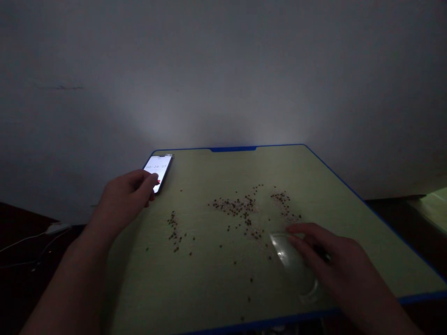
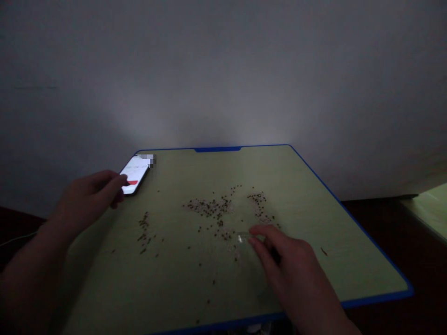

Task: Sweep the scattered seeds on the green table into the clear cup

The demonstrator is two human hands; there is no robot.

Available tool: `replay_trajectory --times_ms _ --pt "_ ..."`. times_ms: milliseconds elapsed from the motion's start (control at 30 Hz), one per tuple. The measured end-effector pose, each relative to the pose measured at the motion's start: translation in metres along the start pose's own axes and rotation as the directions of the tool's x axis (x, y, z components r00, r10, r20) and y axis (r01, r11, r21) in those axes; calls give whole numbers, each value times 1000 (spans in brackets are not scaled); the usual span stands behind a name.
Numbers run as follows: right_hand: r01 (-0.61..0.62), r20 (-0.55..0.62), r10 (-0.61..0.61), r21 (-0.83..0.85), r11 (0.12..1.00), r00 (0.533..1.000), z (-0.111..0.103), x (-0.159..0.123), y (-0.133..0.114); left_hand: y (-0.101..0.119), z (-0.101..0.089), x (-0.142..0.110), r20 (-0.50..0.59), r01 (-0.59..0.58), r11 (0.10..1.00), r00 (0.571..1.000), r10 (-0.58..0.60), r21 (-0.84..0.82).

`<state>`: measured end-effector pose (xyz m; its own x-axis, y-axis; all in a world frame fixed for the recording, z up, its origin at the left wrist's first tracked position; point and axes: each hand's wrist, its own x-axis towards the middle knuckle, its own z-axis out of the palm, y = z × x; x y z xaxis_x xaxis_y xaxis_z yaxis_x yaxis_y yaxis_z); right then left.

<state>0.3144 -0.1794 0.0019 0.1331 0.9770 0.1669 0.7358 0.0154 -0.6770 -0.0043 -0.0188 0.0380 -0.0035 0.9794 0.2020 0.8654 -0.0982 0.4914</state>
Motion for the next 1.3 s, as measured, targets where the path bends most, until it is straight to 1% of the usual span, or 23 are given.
replay_trajectory --times_ms 100,200,267,367,467,567,733,833,900,1000,1067,1133,1233,1300 --pt "30 77 -33 39 999 996 18 4 -18 -2 1 1 4 -6 1000 1000 6 -12" --pt "21 106 -27 58 998 994 40 7 -30 -4 2 3 14 -19 999 1000 20 -27" --pt "7 119 -12 43 999 993 50 8 -32 -5 2 3 17 -29 999 999 29 -33" --pt "-17 123 17 1 1000 992 53 6 -26 -5 1 2 14 -35 999 999 35 -29" --pt "-48 93 48 -6 999 994 45 2 -15 -5 1 2 19 -37 999 999 37 -13" --pt "-99 51 99 0 995 994 32 -3 -1 -6 2 3 30 -40 999 999 40 -5" --pt "-184 -54 186 29 982 981 3 -13 22 -9 1 5 39 -29 1000 999 28 12" --pt "-198 -121 198 11 980 973 -17 -14 33 -9 1 5 46 -39 999 998 37 26" --pt "-150 -111 148 -11 989 983 -25 -10 36 -8 1 4 50 -41 999 998 39 22" --pt "30 -2 -30 -69 997 1000 -25 4 33 -5 2 3 54 -34 999 998 32 20" --pt "162 79 -153 -113 980 985 -19 17 28 -3 2 4 61 -32 999 998 30 29" --pt "256 131 -236 -161 953 963 -11 29 23 -3 3 4 69 -38 998 997 35 42" --pt "346 181 -312 -210 915 933 -3 42 17 -5 4 5 84 -53 997 995 49 55" --pt "398 210 -354 -229 889 911 1 46 13 -6 5 5 96 -52 997 994 47 52"
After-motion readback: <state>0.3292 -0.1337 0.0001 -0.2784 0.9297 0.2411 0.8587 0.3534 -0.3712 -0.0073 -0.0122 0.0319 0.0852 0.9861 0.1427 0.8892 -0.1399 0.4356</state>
